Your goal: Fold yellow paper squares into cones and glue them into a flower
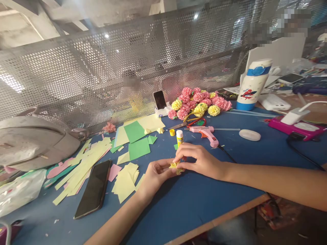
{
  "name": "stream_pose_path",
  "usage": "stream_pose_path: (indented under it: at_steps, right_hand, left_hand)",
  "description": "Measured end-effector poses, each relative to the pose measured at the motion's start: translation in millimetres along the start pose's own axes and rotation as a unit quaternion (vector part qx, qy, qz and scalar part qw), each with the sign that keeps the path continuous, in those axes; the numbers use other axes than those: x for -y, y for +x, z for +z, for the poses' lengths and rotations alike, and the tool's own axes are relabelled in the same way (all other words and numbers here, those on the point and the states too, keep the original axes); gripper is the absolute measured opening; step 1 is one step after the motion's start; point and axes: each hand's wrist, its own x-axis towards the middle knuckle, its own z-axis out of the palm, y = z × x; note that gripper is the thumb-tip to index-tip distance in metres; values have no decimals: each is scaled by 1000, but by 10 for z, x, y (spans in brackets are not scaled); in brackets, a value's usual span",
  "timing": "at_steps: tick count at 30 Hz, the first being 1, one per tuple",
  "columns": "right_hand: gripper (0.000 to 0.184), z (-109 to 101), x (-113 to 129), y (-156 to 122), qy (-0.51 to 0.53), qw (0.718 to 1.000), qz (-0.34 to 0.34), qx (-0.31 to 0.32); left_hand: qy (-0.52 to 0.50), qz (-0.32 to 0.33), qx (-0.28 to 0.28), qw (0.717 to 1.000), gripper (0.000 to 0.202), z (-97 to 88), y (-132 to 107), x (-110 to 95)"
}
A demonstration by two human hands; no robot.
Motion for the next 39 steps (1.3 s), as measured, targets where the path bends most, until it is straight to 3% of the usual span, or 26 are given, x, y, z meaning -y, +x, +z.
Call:
stream_pose_path:
  at_steps: [7, 11, 19, 29, 39]
  right_hand:
    - [17, -37, 19, 17, -18, 1000, -1, 9]
    - [11, -92, -12, 28, -67, 997, -45, 7]
    - [14, -127, -53, 51, -136, 986, -90, 41]
    - [13, -120, -54, 49, -119, 987, -73, 85]
    - [12, -38, -17, 30, -35, 997, -67, 3]
  left_hand:
    - [-13, 7, -9, 1000, 38, -18, -3, 4]
    - [-28, 11, -1, 1000, 41, -22, -2, 5]
    - [-40, 7, 23, 999, 38, -21, 6, 1]
    - [-30, 5, 26, 999, 34, -11, -5, -22]
    - [-20, 7, 2, 1000, 41, 0, 4, -2]
